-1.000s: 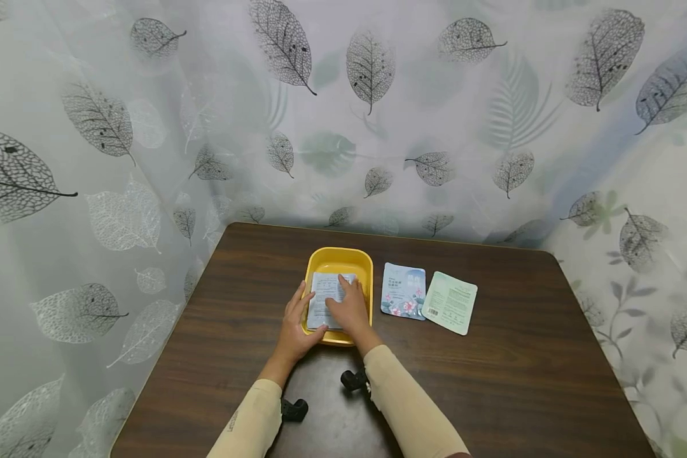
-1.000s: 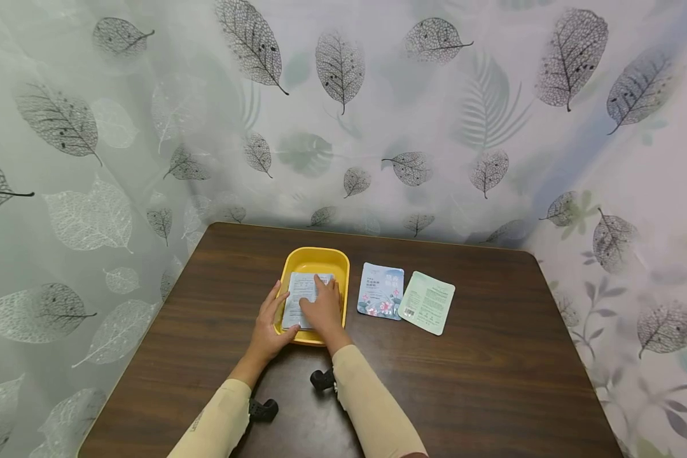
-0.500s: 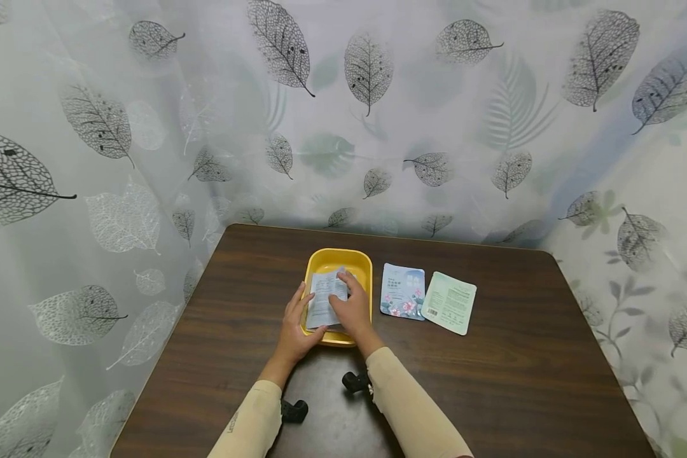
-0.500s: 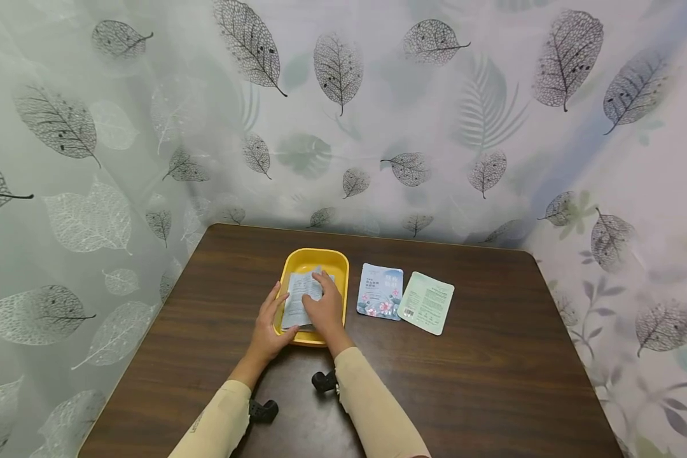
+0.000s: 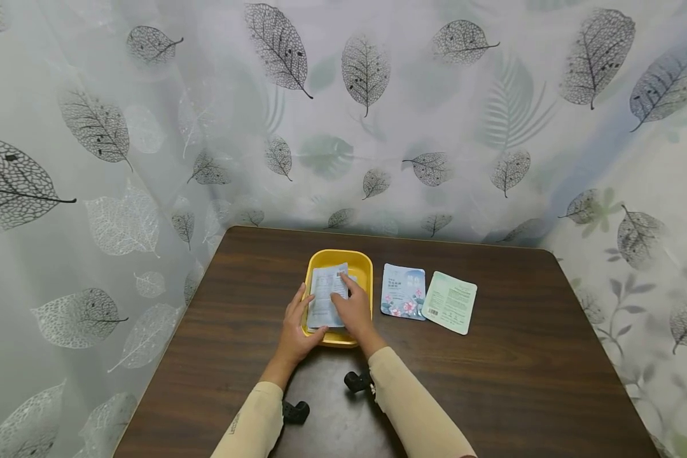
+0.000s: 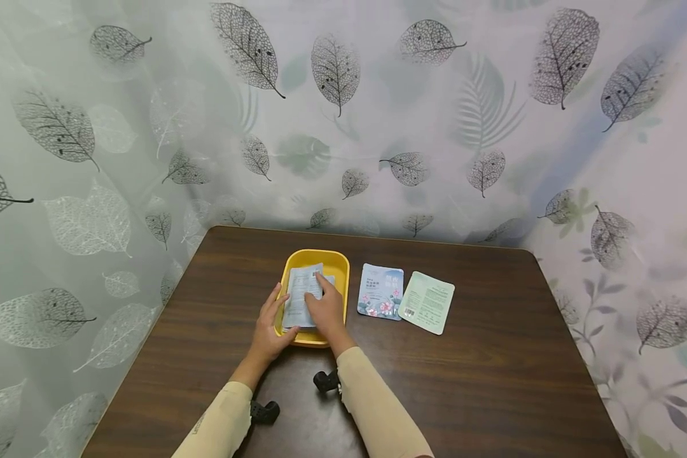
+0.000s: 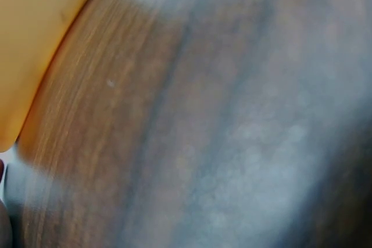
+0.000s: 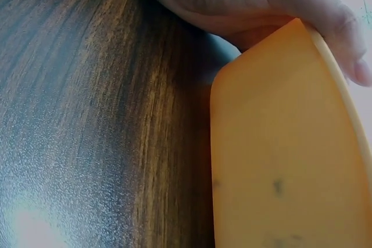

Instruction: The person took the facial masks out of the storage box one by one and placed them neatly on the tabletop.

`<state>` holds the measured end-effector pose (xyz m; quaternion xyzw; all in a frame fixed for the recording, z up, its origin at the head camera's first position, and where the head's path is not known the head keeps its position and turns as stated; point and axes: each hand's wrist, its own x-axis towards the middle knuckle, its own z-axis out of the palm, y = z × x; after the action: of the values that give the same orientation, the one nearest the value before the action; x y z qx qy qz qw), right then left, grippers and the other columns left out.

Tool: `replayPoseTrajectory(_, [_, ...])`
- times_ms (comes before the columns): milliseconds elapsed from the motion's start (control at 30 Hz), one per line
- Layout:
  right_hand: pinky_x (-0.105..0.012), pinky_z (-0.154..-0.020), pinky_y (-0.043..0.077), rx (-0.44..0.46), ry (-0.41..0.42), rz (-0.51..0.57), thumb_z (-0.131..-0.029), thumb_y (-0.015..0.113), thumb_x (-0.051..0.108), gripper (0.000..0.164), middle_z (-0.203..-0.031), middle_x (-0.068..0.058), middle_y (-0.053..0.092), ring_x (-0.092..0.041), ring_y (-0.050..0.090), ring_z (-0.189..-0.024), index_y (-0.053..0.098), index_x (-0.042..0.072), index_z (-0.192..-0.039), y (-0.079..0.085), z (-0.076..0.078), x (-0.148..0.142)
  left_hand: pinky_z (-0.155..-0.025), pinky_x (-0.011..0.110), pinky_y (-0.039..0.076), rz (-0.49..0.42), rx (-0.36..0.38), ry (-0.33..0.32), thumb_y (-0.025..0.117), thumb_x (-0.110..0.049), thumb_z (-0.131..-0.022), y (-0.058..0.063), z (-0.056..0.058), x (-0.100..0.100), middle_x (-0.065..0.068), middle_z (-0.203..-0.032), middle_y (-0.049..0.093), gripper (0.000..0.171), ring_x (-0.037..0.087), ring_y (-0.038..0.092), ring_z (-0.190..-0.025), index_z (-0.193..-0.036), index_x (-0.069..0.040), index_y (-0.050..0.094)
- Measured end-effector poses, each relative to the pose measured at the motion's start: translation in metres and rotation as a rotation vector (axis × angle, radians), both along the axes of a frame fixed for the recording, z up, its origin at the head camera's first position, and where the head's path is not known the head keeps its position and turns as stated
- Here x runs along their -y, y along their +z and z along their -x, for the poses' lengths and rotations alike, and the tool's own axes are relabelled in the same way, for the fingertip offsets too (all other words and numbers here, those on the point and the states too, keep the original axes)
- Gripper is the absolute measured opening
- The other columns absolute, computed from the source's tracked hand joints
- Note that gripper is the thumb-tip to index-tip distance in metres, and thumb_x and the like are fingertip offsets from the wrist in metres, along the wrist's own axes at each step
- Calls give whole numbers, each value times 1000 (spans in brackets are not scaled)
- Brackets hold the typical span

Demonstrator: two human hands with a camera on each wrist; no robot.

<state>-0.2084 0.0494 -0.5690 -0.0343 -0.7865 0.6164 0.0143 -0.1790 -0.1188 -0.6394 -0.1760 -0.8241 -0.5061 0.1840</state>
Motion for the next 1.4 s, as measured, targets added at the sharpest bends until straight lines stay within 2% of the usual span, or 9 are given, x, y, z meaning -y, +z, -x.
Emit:
replayPoseTrajectory(200, [-49,-106,50,-33,-31,-7,-95,64,18,57,-153,-9,54,-27,59,-132,52,14,-150,11,-2,-8,-109,68,34,2,-10,-2,80,-29,-74,-1,0,-1,16,-165,34,75,44,38,-145,-141,-3,58])
replayPoseTrajectory(400, [-45,-98,56,-99,-50,92,-96,63,14,58,-151,-11,56,-28,63,-126,49,14,-152,37,5,-25,-109,65,35,-6,-18,-1,79,-34,-74,-1,1,0,15,-165,35,76,43,39,-145,-140,-2,58])
replayPoseTrajectory(633, [-26,-82,59,-209,-79,133,-97,61,13,59,-146,-10,60,-30,69,-112,47,18,-153,61,16,-56,-109,65,35,-9,-17,3,79,-32,-73,0,1,0,16,-165,35,77,43,40,-144,-139,1,58])
replayPoseTrajectory(867, [-12,-77,54,-271,-198,171,-98,58,10,58,-154,-10,52,-34,66,-120,46,17,-154,77,19,-103,-109,67,34,-7,6,5,80,-33,-74,1,-1,0,14,-166,35,77,42,38,-145,-139,1,57])
replayPoseTrajectory(1033, [-9,-79,51,-280,-324,163,-99,57,9,56,-157,-10,48,-33,61,-126,46,14,-154,76,17,-148,-110,66,34,-22,5,2,81,-32,-73,2,0,-2,16,-165,35,78,43,38,-145,-139,1,58])
replayPoseTrajectory(1267, [-9,-78,49,-217,-504,86,-98,58,11,54,-152,-10,55,-20,64,-117,50,18,-151,63,11,-212,-113,64,31,-27,28,-4,80,-31,-73,1,0,-2,14,-167,32,79,43,35,-147,-141,2,56])
replayPoseTrajectory(1400, [-13,-87,48,-165,-571,47,-97,59,10,52,-154,-9,53,-20,60,-126,52,14,-149,51,3,-245,-114,64,30,-28,42,-5,80,-30,-72,1,0,-1,12,-168,31,80,43,35,-148,-141,3,56])
